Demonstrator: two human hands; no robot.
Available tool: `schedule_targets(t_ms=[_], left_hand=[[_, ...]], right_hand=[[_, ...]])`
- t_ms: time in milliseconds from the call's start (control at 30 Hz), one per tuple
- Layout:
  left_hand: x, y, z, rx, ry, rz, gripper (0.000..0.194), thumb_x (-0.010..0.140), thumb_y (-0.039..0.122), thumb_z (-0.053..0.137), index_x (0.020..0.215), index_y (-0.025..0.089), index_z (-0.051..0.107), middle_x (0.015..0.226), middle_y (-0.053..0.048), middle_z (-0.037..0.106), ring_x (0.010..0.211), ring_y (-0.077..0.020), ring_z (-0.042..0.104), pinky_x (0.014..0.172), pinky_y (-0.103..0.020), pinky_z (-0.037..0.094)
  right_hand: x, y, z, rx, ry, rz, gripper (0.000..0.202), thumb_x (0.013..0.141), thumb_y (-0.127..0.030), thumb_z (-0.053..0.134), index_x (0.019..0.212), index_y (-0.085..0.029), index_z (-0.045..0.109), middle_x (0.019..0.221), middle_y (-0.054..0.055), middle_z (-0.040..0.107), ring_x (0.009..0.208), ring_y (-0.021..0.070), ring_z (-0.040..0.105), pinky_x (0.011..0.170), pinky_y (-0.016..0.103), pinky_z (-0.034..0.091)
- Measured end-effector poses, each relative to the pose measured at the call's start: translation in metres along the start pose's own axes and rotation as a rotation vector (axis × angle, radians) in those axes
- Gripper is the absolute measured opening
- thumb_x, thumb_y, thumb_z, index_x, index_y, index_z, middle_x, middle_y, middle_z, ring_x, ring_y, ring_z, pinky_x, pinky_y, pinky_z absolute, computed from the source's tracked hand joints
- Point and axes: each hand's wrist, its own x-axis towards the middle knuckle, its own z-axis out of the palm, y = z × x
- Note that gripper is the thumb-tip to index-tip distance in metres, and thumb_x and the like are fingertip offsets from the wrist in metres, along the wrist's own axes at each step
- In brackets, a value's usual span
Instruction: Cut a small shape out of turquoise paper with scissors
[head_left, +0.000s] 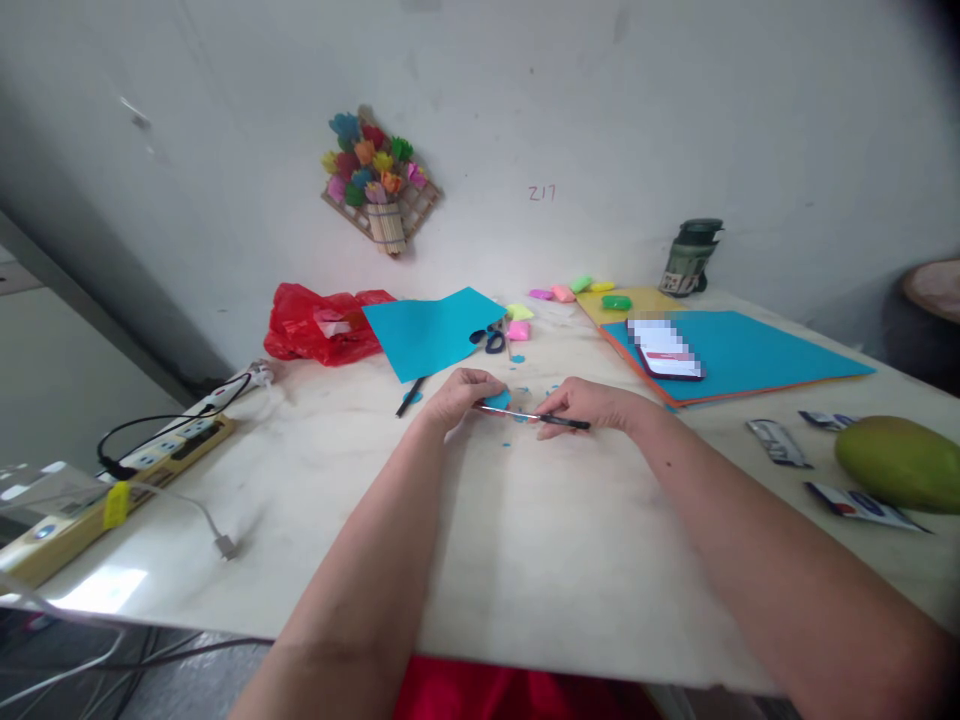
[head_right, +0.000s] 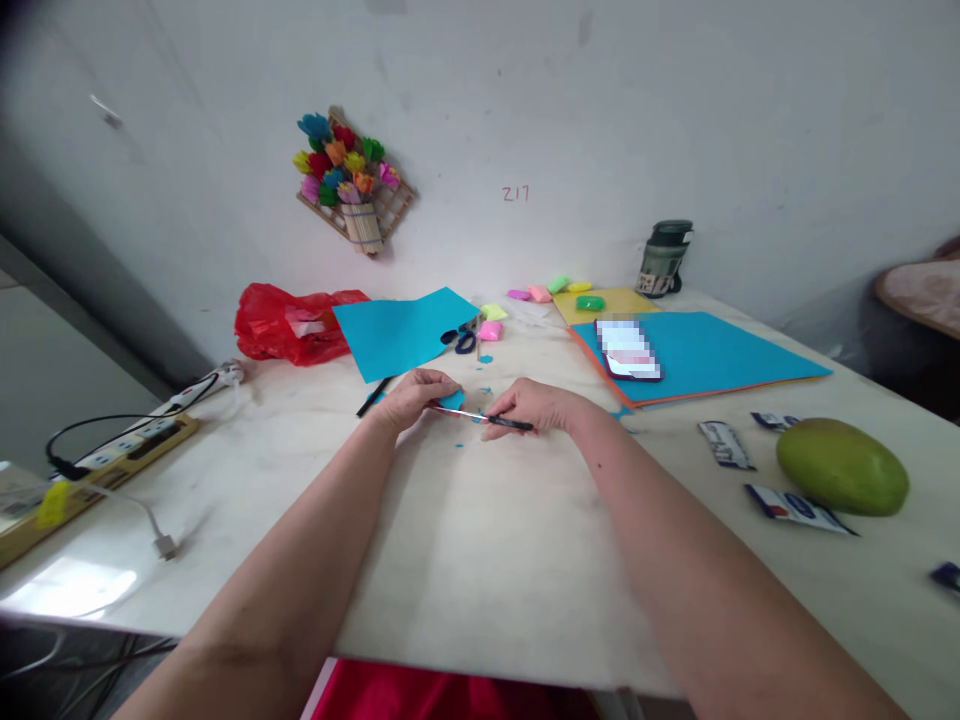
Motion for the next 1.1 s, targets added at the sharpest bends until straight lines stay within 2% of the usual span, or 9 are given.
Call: schedule_targets(t_ms=[167, 333, 567, 800, 933, 1000, 1100], left_hand=[[0.0, -0.001, -0.001, -0.045, -0.004, 0.003, 0.023, 0.065, 0.033, 0.065, 0.068, 0.011, 0.066, 0.065, -0.008, 0.066, 0.059, -0.0159, 0.06, 0.058, -0.027, 0.045], [0.004, -0.005, -0.004, -0.064, 0.078, 0.027, 0.026, 0.064, 0.036, 0.067, 0.068, 0.01, 0.065, 0.066, -0.008, 0.066, 0.058, -0.0145, 0.06, 0.061, -0.027, 0.047], [0.004, -0.004, -0.004, -0.163, 0.215, 0.053, 0.033, 0.06, 0.04, 0.07, 0.072, 0.01, 0.066, 0.069, -0.009, 0.067, 0.063, -0.0171, 0.062, 0.066, -0.031, 0.048], [0.008, -0.007, -0.007, -0.262, 0.391, 0.056, 0.037, 0.058, 0.042, 0.071, 0.074, 0.011, 0.064, 0.072, -0.009, 0.067, 0.063, -0.0176, 0.064, 0.061, -0.027, 0.047], [0.01, -0.008, -0.006, -0.29, 0.447, 0.045, 0.035, 0.06, 0.041, 0.071, 0.075, 0.011, 0.062, 0.074, -0.01, 0.067, 0.065, -0.0172, 0.064, 0.06, -0.025, 0.048], [0.011, -0.007, -0.005, -0.291, 0.465, 0.043, 0.034, 0.062, 0.041, 0.07, 0.076, 0.011, 0.061, 0.074, -0.01, 0.067, 0.066, -0.0173, 0.065, 0.061, -0.026, 0.048], [0.012, -0.006, -0.003, -0.298, 0.475, 0.051, 0.032, 0.067, 0.04, 0.067, 0.078, 0.012, 0.059, 0.076, -0.01, 0.067, 0.068, -0.0182, 0.065, 0.062, -0.027, 0.049]], right_hand=[[0.004, 0.004, 0.003, -0.014, -0.035, 0.009, 0.049, 0.056, -0.056, 0.066, 0.088, -0.019, 0.07, 0.046, -0.006, 0.041, 0.043, 0.0063, 0.035, 0.042, 0.021, 0.027], [0.006, 0.009, 0.008, 0.039, -0.081, 0.05, 0.054, 0.055, -0.056, 0.067, 0.095, -0.019, 0.068, 0.054, -0.002, 0.051, 0.046, 0.0082, 0.044, 0.042, 0.02, 0.034], [0.003, 0.011, 0.006, 0.091, -0.032, 0.055, 0.047, 0.058, -0.054, 0.066, 0.086, -0.016, 0.068, 0.052, -0.001, 0.053, 0.044, 0.0073, 0.045, 0.042, 0.019, 0.036], [-0.004, 0.008, 0.0, 0.149, 0.071, 0.081, 0.048, 0.06, -0.054, 0.065, 0.089, -0.015, 0.067, 0.049, -0.003, 0.052, 0.041, 0.0062, 0.044, 0.04, 0.018, 0.035], [-0.004, 0.013, -0.002, 0.175, 0.127, 0.067, 0.047, 0.064, -0.054, 0.062, 0.085, -0.013, 0.066, 0.049, -0.002, 0.052, 0.039, 0.0057, 0.042, 0.038, 0.018, 0.034], [-0.001, 0.018, -0.002, 0.2, 0.182, 0.056, 0.049, 0.065, -0.055, 0.061, 0.09, -0.012, 0.065, 0.049, -0.001, 0.053, 0.039, 0.0062, 0.041, 0.039, 0.019, 0.035], [0.006, 0.023, -0.003, 0.198, 0.342, 0.092, 0.058, 0.065, -0.052, 0.062, 0.106, -0.012, 0.06, 0.051, 0.0, 0.056, 0.041, 0.0086, 0.045, 0.042, 0.021, 0.038]])
